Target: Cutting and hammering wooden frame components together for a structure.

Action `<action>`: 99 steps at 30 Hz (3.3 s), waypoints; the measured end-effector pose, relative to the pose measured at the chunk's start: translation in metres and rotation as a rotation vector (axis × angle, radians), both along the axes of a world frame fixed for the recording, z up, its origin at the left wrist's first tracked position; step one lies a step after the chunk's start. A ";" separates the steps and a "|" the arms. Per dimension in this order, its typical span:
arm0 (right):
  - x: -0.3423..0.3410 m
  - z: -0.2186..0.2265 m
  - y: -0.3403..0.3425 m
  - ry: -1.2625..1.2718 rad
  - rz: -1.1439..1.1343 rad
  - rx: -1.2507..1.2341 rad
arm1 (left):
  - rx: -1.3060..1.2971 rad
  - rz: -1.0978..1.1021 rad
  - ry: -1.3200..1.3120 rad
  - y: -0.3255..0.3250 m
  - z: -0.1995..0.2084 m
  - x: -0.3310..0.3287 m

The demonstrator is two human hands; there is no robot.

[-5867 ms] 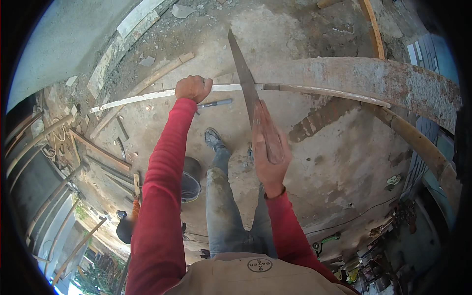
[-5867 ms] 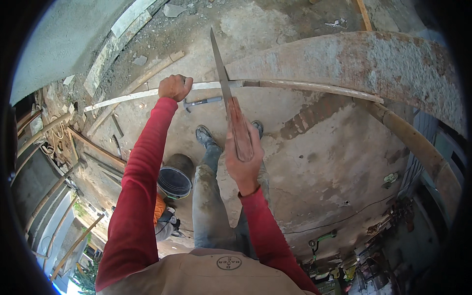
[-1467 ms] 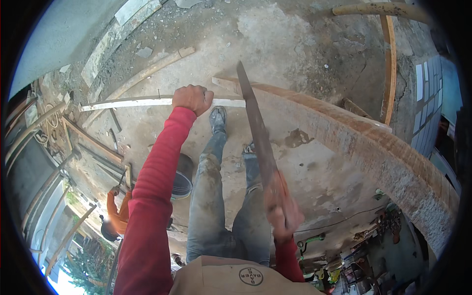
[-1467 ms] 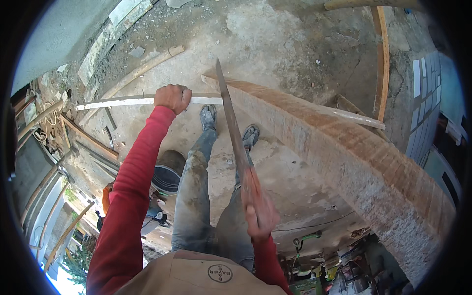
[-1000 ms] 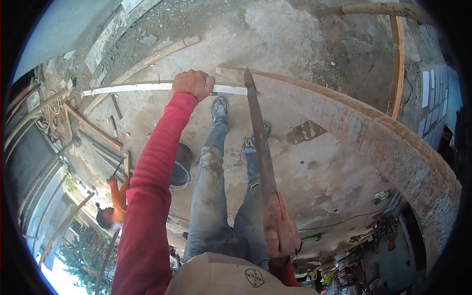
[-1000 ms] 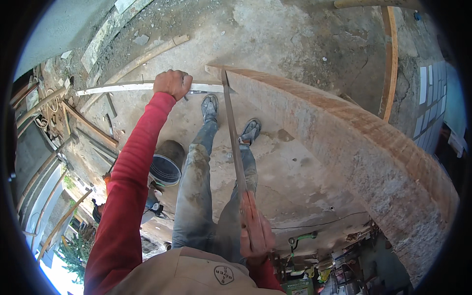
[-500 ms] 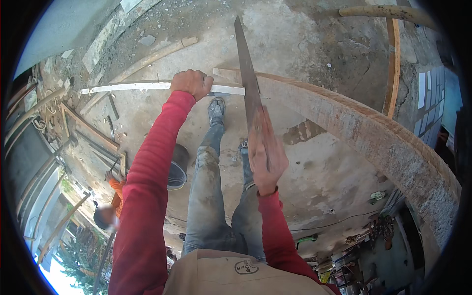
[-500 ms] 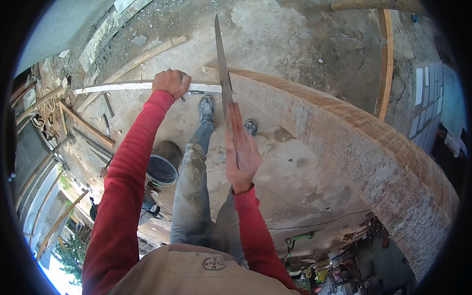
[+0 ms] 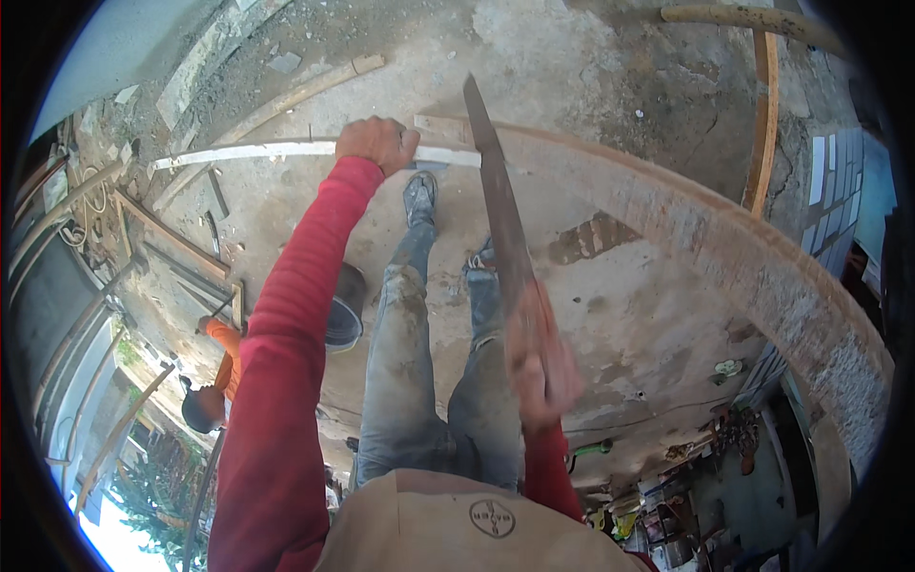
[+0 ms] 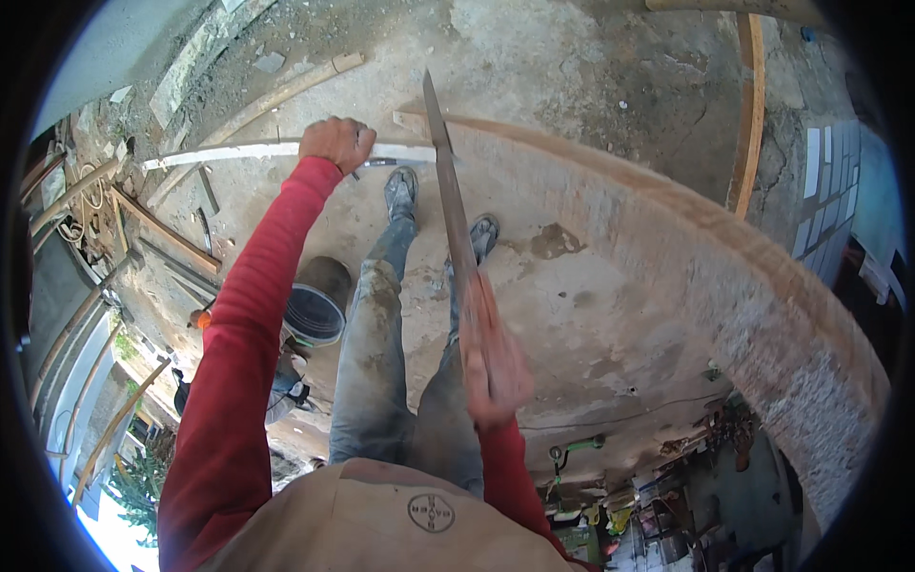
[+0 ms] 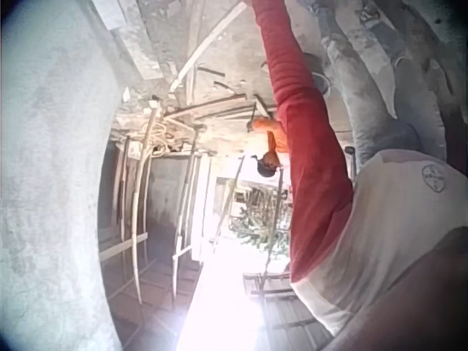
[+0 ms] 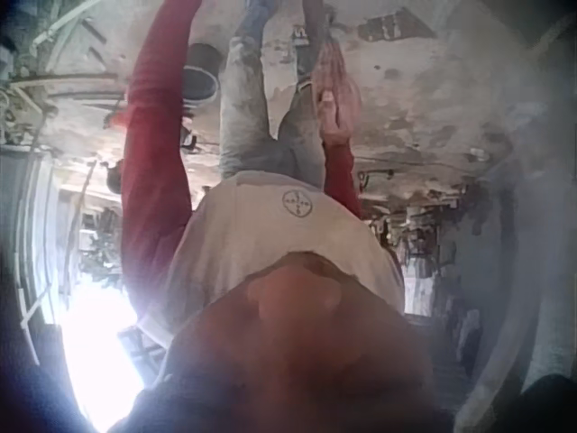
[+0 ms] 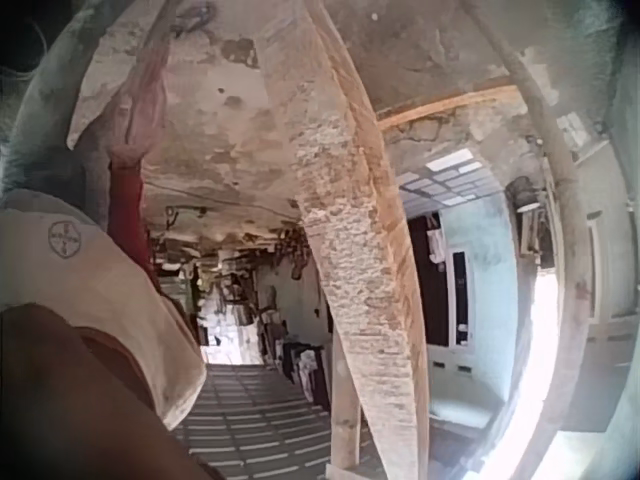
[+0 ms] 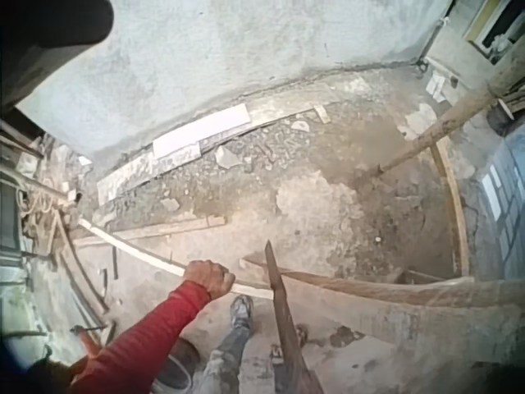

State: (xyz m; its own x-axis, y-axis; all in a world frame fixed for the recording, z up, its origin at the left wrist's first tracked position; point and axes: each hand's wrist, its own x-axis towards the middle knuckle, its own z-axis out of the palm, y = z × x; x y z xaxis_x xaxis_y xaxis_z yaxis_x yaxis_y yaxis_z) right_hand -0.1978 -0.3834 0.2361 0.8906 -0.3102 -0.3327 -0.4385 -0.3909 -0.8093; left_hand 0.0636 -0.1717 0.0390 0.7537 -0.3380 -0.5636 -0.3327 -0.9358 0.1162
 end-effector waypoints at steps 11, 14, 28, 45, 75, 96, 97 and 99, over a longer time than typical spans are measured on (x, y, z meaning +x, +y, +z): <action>0.039 0.005 0.009 0.035 -0.026 0.121 | -0.011 0.025 -0.026 0.008 0.000 0.007; -0.064 0.020 -0.002 0.155 0.028 0.041 | -0.019 0.052 -0.037 -0.012 0.012 0.017; 0.045 -0.060 0.015 -0.053 -0.073 -0.062 | -0.045 0.063 0.017 -0.028 0.003 0.019; 0.011 0.014 0.022 0.114 -0.249 0.386 | 0.009 0.093 0.043 0.004 0.003 0.023; 0.042 -0.098 0.022 -0.028 -0.227 -0.032 | -0.067 0.038 -0.016 -0.021 -0.007 0.016; -0.006 -0.091 0.036 -0.013 -0.514 0.562 | -0.112 0.125 0.012 -0.005 0.004 0.014; 0.050 -0.103 0.049 -0.020 -0.551 0.424 | -0.135 0.109 0.019 -0.010 -0.002 0.013; 0.061 -0.090 0.039 0.034 -0.531 0.411 | -0.144 0.089 0.043 -0.007 -0.005 0.011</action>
